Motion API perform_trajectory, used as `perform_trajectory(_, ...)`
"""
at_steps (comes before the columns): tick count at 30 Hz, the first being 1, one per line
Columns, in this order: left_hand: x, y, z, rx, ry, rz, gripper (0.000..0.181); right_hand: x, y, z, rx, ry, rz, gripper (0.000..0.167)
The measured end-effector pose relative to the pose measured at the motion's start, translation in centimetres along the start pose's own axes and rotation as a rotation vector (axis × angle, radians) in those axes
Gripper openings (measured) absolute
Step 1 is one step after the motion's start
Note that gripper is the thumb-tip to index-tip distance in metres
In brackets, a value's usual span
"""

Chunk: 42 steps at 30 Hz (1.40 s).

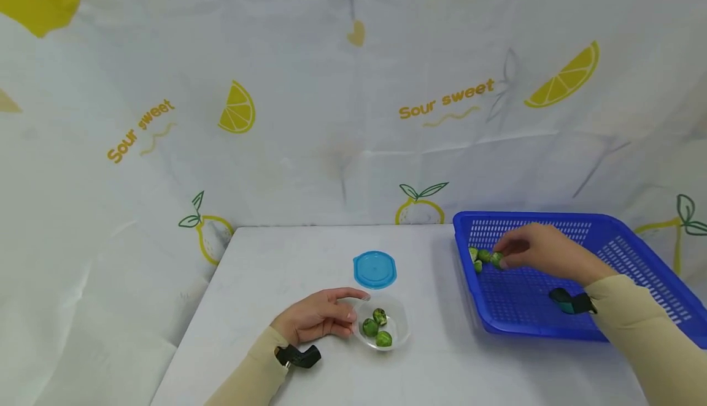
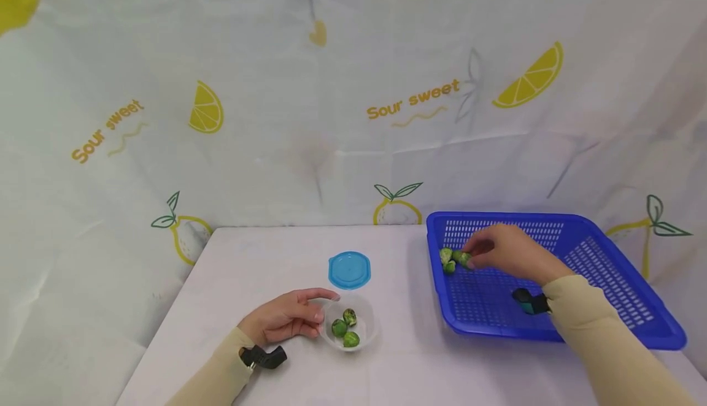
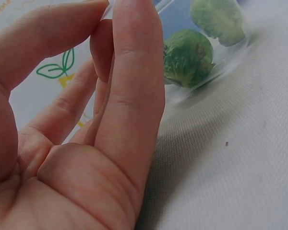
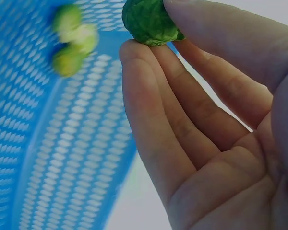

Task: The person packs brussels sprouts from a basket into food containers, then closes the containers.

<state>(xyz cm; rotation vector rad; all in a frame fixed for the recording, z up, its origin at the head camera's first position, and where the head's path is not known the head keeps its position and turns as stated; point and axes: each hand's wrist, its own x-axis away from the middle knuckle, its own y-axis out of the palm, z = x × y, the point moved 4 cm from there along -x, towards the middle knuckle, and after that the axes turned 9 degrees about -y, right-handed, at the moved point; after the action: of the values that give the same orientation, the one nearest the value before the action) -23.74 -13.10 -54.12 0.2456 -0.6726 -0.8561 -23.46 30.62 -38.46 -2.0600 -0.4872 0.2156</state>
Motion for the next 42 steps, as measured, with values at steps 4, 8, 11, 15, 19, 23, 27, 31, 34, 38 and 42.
perform_trajectory(4,0.1,-0.2,-0.1,-0.006,-0.002,0.007,0.063,-0.3,-0.1,-2.4,0.008,-0.031,0.017,0.023)
perform_trajectory(8,0.1,-0.3,0.0,-0.013,0.006,0.012,0.062,-0.9,0.0,-5.4,0.001,-0.061,0.027,0.021)
perform_trajectory(11,0.0,-0.2,0.0,-0.014,0.01,0.005,0.062,-1.4,0.8,-7.5,-0.028,-0.075,0.021,0.021)
perform_trajectory(15,0.0,0.0,0.1,-0.021,0.015,-0.004,0.063,-2.4,2.2,-10.2,-0.078,-0.118,0.001,0.02)
perform_trajectory(19,0.1,0.2,0.0,-0.022,0.008,0.002,0.062,-3.5,4.0,-12.4,-0.122,-0.183,-0.014,0.016)
perform_trajectory(23,0.1,0.2,0.0,-0.034,0.009,0.01,0.061,-4.6,5.9,-13.6,-0.157,-0.228,-0.034,0.014)
perform_trajectory(27,0.1,0.1,0.2,-0.034,0.01,0.015,0.06,-5.5,7.6,-14.5,-0.173,-0.256,-0.044,0.014)
perform_trajectory(31,0.0,0.0,0.3,-0.029,0.008,0.01,0.06,-5.8,9.3,-15.1,-0.201,-0.288,-0.042,0.014)
perform_trajectory(34,0.1,0.1,0.3,-0.039,0.011,-0.002,0.062,-5.8,10.6,-15.3,-0.219,-0.297,-0.041,0.015)
perform_trajectory(38,0.0,0.0,0.3,-0.043,0.006,-0.009,0.063,-5.6,11.9,-15.0,-0.228,-0.275,-0.034,0.016)
perform_trajectory(42,0.1,0.0,0.3,-0.046,0.009,-0.005,0.062,-5.4,12.7,-15.2,-0.215,-0.257,-0.025,0.018)
